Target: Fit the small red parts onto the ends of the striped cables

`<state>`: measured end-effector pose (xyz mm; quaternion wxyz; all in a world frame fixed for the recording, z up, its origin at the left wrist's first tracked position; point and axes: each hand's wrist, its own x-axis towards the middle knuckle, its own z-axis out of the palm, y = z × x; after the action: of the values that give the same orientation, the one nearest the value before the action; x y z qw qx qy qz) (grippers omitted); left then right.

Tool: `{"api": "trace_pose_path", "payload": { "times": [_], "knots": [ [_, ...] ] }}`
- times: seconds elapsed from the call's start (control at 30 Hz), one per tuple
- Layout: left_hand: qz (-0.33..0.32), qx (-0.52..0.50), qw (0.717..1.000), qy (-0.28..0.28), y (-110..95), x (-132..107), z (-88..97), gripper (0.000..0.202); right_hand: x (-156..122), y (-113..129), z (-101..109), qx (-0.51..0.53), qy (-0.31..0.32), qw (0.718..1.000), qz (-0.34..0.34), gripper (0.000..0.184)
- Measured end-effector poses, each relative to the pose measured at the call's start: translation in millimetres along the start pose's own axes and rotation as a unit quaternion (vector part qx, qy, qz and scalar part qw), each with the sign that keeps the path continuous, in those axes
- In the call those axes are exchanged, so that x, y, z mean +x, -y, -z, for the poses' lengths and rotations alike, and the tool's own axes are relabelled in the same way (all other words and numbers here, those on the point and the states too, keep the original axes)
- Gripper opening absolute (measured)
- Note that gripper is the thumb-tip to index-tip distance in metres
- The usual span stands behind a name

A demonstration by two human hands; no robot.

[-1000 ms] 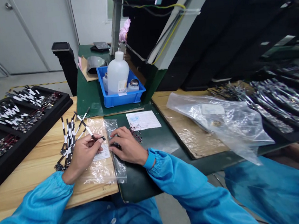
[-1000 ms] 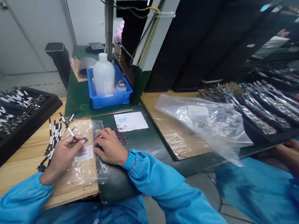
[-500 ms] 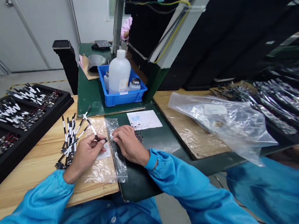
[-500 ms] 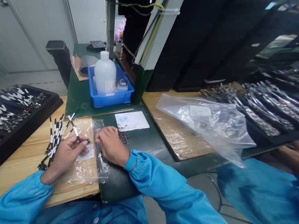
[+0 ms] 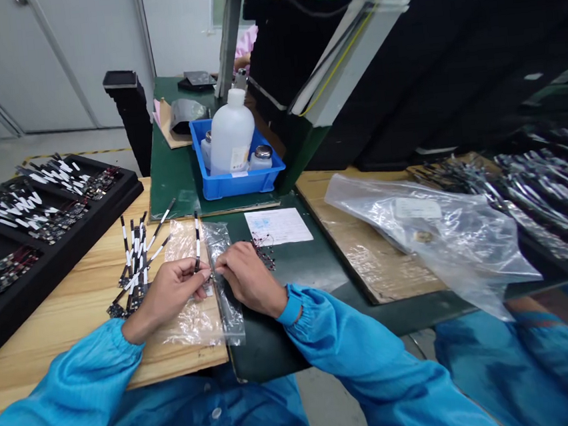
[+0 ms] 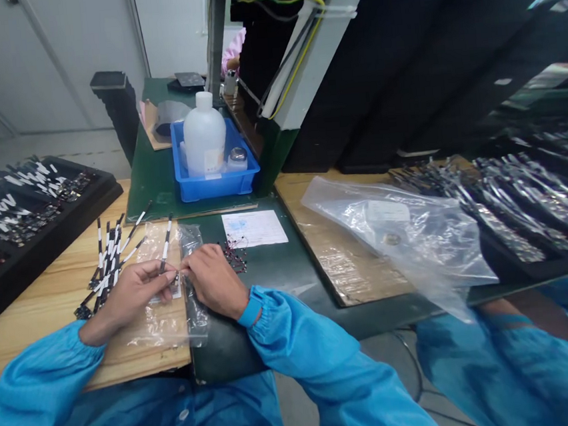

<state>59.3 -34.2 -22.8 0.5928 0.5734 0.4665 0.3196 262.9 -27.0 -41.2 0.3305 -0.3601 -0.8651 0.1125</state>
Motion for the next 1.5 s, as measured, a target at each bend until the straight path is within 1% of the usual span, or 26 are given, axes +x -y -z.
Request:
{"api": "trace_pose_path", "payload": {
  "times": [0.23, 0.37, 0.5, 0.63, 0.77, 0.9, 1.1, 1.3, 1.5],
  "knots": [
    [-0.029, 0.033, 0.999, -0.015, -0.7, 0.0, -0.2, 0.032, 0.1, 1.9, 0.5, 0.044, -0.004, 0.999, 0.020, 0.007],
    [-0.034, 0.047, 0.998, -0.016, 0.6, 0.6, 0.9, 0.033, -0.3, 2.9, 0.0, 0.062, -0.015, 0.997, 0.036, 0.006],
    [-0.035, 0.056, 0.998, -0.018, 2.0, 1.4, 2.5, 0.036, -0.7, 3.3, -0.4, 0.087, -0.018, 0.996, 0.033, 0.006],
    [-0.009, 0.019, 1.000, -0.015, 0.2, 1.8, 3.4, 0.035, 0.1, 3.5, 1.1, 0.109, -0.026, 0.994, 0.012, 0.007],
    [0.019, -0.068, 0.997, -0.012, 0.0, 2.3, 3.9, 0.031, 0.8, 3.3, 3.2, 0.119, -0.036, 0.992, -0.011, 0.009],
    [0.029, -0.115, 0.992, -0.030, 3.6, 3.0, 3.9, 0.033, 0.9, 3.0, 4.0, 0.124, -0.033, 0.992, -0.017, 0.008],
    [0.020, -0.112, 0.991, -0.066, 6.2, 5.7, 4.8, 0.028, 0.1, 1.2, 5.3, 0.123, -0.036, 0.992, -0.016, 0.008],
    [0.014, -0.085, 0.994, -0.068, 3.8, 5.2, 4.5, 0.027, -0.8, -0.6, 4.5, 0.112, -0.015, 0.994, -0.011, 0.008],
    [0.008, -0.070, 0.996, -0.063, 4.0, 3.9, 4.1, 0.027, -1.0, -1.5, 4.1, 0.106, -0.007, 0.994, -0.011, 0.009]
  ]
}}
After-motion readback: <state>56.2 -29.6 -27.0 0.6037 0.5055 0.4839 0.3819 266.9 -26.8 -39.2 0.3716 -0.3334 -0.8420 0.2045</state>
